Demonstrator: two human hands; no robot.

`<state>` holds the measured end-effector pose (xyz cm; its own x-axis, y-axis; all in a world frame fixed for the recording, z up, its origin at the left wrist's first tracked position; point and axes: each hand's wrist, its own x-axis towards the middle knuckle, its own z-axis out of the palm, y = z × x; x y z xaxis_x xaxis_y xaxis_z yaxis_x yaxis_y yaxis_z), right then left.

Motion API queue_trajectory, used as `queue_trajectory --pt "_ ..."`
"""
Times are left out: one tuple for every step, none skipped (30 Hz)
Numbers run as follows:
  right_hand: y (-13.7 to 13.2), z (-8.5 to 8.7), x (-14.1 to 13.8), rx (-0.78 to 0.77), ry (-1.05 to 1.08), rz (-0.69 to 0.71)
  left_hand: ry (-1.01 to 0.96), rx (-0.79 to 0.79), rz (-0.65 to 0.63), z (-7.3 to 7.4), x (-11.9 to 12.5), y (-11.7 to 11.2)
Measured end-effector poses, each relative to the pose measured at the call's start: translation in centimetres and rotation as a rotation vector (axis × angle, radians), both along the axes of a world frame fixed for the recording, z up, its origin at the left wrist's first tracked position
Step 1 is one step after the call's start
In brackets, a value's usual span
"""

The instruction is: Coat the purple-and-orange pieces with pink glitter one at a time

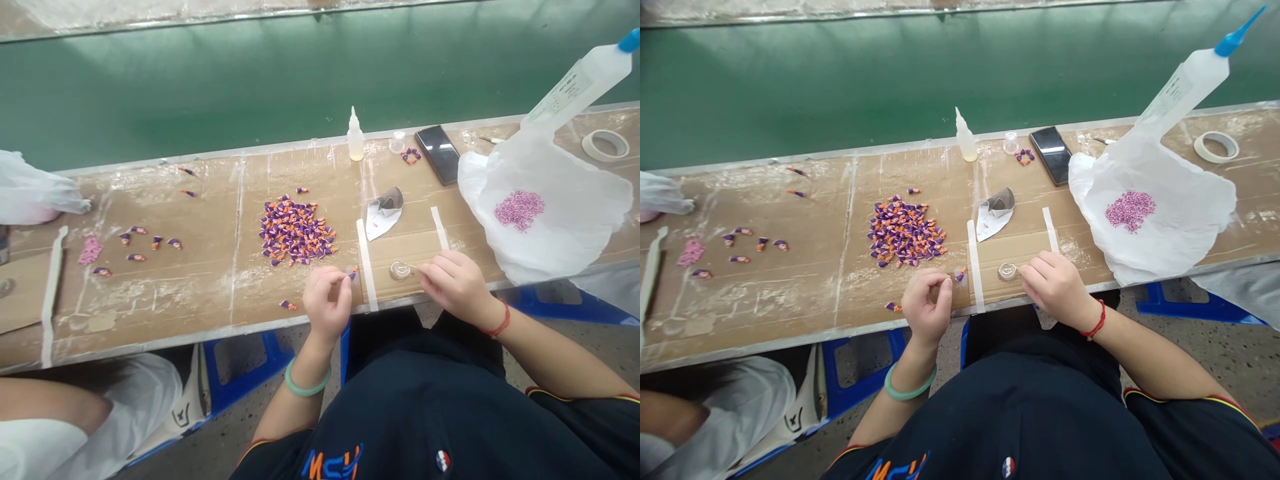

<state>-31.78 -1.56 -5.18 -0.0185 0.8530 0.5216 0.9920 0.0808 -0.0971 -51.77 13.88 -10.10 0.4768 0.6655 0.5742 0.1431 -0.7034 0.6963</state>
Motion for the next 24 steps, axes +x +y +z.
queue_trajectory --pt "-0.05 0.00 -0.01 0.001 0.005 0.001 -0.001 0.000 -0.001 0.02 0.01 0.00" --pt "-0.11 -0.01 -0.01 0.001 0.008 0.000 -0.002 0.001 -0.001 0.04 0.03 0.00" --pt "-0.16 -0.02 -0.01 0.000 0.009 0.001 -0.002 0.001 -0.003 0.05 0.04 0.00" --pt "-0.20 -0.03 -0.01 0.000 0.009 0.001 -0.002 0.003 -0.004 0.05 0.04 -0.01" --pt "-0.22 -0.05 -0.01 0.001 0.009 0.001 -0.001 0.004 -0.005 0.06 0.04 -0.01" --pt "-0.22 -0.08 -0.01 0.001 0.009 0.001 0.000 0.006 -0.004 0.05 0.04 -0.02" --pt "-0.20 -0.10 -0.02 0.002 0.008 0.000 0.001 0.006 -0.003 0.05 0.03 -0.02" --pt "-0.16 -0.13 -0.02 0.001 0.006 0.000 0.001 0.005 -0.002 0.04 0.02 -0.02" --pt "-0.10 -0.15 -0.02 -0.001 0.003 0.001 0.003 0.004 -0.001 0.03 0.01 -0.03" --pt "-0.02 -0.17 -0.02 -0.004 0.001 0.002 0.005 0.001 0.002 0.03 0.00 -0.03" --pt "0.07 -0.18 -0.01 -0.004 -0.003 0.004 0.009 -0.002 0.005 0.04 -0.01 -0.03" --pt "0.16 -0.18 0.01 -0.004 -0.008 0.007 0.014 -0.005 0.010 0.05 -0.02 -0.04" --pt "0.24 -0.18 0.03 -0.002 -0.014 0.009 0.021 -0.008 0.016 0.06 -0.03 -0.04" --pt "0.32 -0.19 0.05 0.000 -0.019 0.012 0.027 -0.010 0.022 0.07 -0.04 -0.05" --pt "0.38 -0.19 0.06 0.001 -0.024 0.015 0.030 -0.012 0.025 0.09 -0.05 -0.06" --pt "0.42 -0.20 0.08 0.002 -0.027 0.016 0.031 -0.014 0.027 0.10 -0.06 -0.07" --pt "0.45 -0.22 0.09 0.006 -0.027 0.015 0.031 -0.017 0.027 0.11 -0.08 -0.08" --pt "0.46 -0.25 0.10 0.013 -0.024 0.013 0.032 -0.021 0.027 0.11 -0.09 -0.09" --pt "0.46 -0.28 0.11 0.023 -0.022 0.008 0.036 -0.026 0.030 0.11 -0.10 -0.11" --pt "0.45 -0.31 0.11 0.035 -0.020 0.003 0.040 -0.030 0.033 0.12 -0.11 -0.13" --pt "0.43 -0.33 0.12 0.048 -0.018 -0.002 0.047 -0.033 0.036 0.12 -0.12 -0.15" --pt "0.41 -0.34 0.13 0.059 -0.016 -0.008 0.052 -0.034 0.039 0.13 -0.12 -0.16" --pt "0.38 -0.35 0.14 0.067 -0.014 -0.012 0.054 -0.034 0.040 0.15 -0.12 -0.17" --pt "0.35 -0.35 0.16 0.072 -0.010 -0.015 0.054 -0.032 0.038 0.16 -0.11 -0.16"
